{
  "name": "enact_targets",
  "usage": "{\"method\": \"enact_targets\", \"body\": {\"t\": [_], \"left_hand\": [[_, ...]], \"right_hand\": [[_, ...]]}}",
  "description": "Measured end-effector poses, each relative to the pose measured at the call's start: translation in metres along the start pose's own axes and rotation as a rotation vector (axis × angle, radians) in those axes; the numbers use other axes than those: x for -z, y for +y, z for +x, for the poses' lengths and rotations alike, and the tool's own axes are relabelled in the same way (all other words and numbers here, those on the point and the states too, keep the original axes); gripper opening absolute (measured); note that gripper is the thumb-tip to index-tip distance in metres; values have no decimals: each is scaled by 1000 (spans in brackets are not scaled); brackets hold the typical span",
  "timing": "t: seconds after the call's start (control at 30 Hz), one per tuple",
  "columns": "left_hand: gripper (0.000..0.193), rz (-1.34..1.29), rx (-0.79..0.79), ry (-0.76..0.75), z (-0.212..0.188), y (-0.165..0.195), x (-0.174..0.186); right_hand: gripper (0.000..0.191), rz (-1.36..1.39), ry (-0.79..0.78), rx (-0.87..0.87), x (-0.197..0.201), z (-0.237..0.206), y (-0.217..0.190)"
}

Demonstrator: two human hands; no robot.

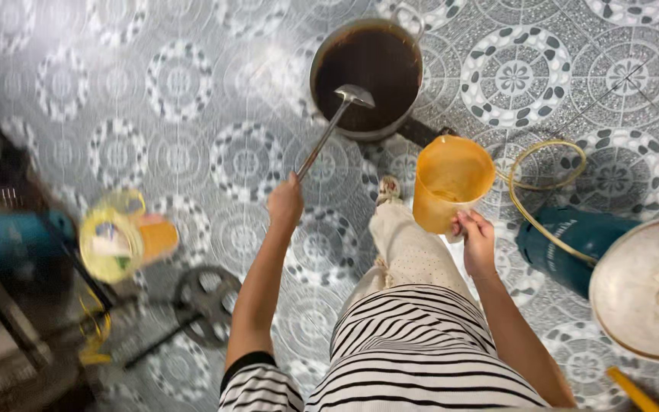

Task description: The person adds ingredients into black serving bowls on a counter, placing pieces of cabbage, corn, and sliced ham into each bowl by hand. They then ladle hot broth from a pot on the floor into a plastic pitcher, carry it back, pour broth into the bowls, and place dried noodle cakes on top of each bowl.

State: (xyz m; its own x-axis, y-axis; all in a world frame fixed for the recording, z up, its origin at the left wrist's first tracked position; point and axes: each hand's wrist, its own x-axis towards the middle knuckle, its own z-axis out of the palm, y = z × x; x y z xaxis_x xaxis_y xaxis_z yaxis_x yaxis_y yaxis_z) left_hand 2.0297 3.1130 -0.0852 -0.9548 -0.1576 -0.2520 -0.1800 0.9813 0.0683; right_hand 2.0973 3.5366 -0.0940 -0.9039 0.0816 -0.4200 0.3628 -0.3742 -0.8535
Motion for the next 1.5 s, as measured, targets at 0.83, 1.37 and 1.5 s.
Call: {"method": "enact_targets", "body": {"t": [0.83, 1.37, 1.5], "left_hand": [[29, 498, -656, -410, 423, 63, 26], [26, 234, -408, -664, 411, 39, 37], [16, 61, -211, -886, 391, 45, 44]], "right_hand": [[25, 84, 841, -87, -321, 93, 28], [33, 62, 841, -173, -372, 77, 42], [33, 61, 825, -139, -360, 73, 37]]}}
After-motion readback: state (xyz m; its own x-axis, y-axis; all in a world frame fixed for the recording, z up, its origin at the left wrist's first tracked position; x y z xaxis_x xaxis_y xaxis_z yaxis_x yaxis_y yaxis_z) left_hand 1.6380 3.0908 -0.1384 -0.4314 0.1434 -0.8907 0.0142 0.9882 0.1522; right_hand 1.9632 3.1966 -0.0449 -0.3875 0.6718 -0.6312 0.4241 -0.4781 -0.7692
